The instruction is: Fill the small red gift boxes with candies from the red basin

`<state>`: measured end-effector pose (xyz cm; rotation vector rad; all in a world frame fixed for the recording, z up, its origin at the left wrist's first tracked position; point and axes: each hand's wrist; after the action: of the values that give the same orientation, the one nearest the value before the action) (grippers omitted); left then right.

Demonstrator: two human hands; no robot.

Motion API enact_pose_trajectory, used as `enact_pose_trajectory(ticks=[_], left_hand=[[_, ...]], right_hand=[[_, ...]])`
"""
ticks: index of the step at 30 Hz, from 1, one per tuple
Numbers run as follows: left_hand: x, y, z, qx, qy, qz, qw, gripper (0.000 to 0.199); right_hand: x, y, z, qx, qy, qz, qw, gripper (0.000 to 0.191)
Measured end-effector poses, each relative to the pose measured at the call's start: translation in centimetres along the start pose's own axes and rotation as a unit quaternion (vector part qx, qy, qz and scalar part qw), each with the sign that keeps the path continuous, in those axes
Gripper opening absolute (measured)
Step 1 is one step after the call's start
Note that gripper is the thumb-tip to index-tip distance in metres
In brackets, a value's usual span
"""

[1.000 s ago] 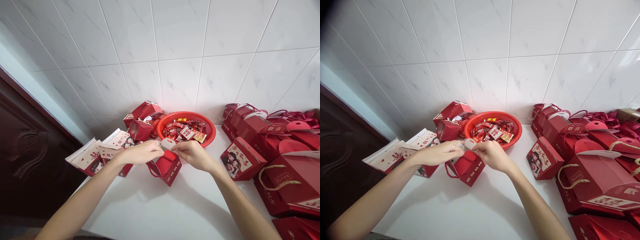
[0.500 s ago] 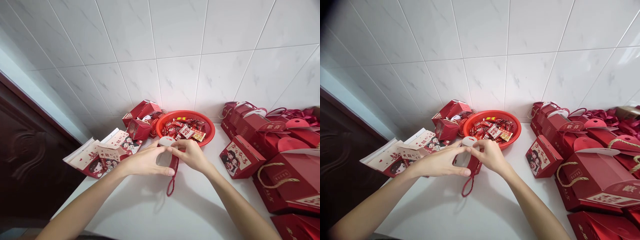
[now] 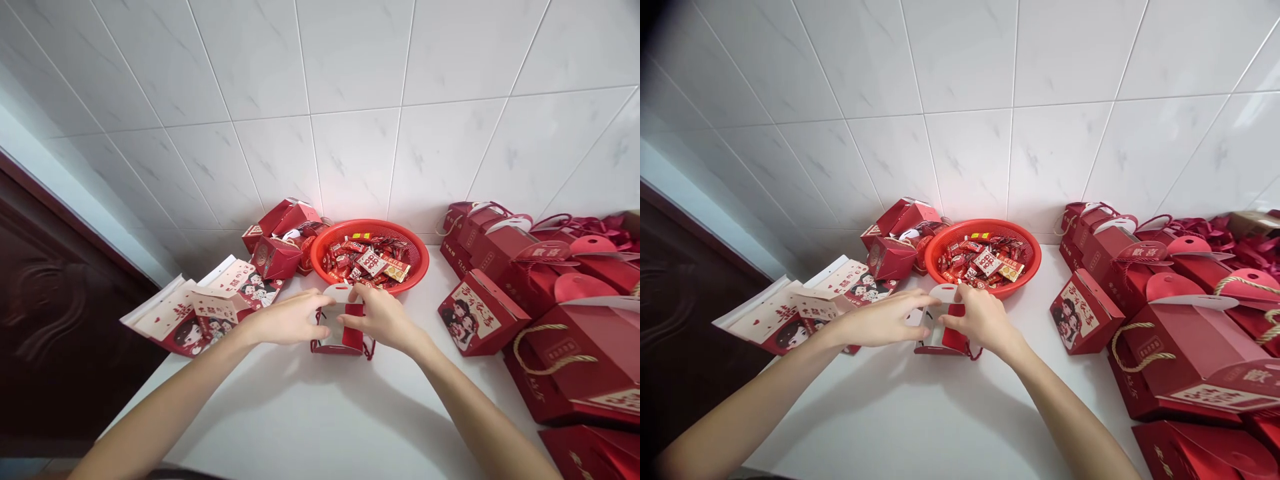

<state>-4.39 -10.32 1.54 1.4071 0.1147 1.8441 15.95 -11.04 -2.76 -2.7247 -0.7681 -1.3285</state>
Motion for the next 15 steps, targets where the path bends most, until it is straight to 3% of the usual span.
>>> enact_pose_trajectory(ticks=[4,11,15], left_hand=[[0.2,0.0,0.0,-0.016,0.018,-0.048,0.999,0.072],[-0.1,-1.3,-1.3,-0.074,0.089,-0.137,0.984,0.089],[-0.7,-2.4,-1.8,-0.092,0.117,-0.169,0.974,0.089]], right_hand=[[0.5,0.5,0.4,-0.009,0.039,-0.058,0.998,0.03],[4.0,1.1,3.4,0.091,-0.009,-0.194,0.977,0.03],[5.9,2.0,4.7,0.062,-0.05,-0.226,0.971,0.033]])
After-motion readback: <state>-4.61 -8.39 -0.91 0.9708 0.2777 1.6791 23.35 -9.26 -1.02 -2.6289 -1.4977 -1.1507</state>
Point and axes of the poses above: each hand's wrist, its own y-axis away from the middle knuckle, its own x-axis out of the back of the hand, z = x × y, and after that the axes turned 13 degrees about -z, right-handed
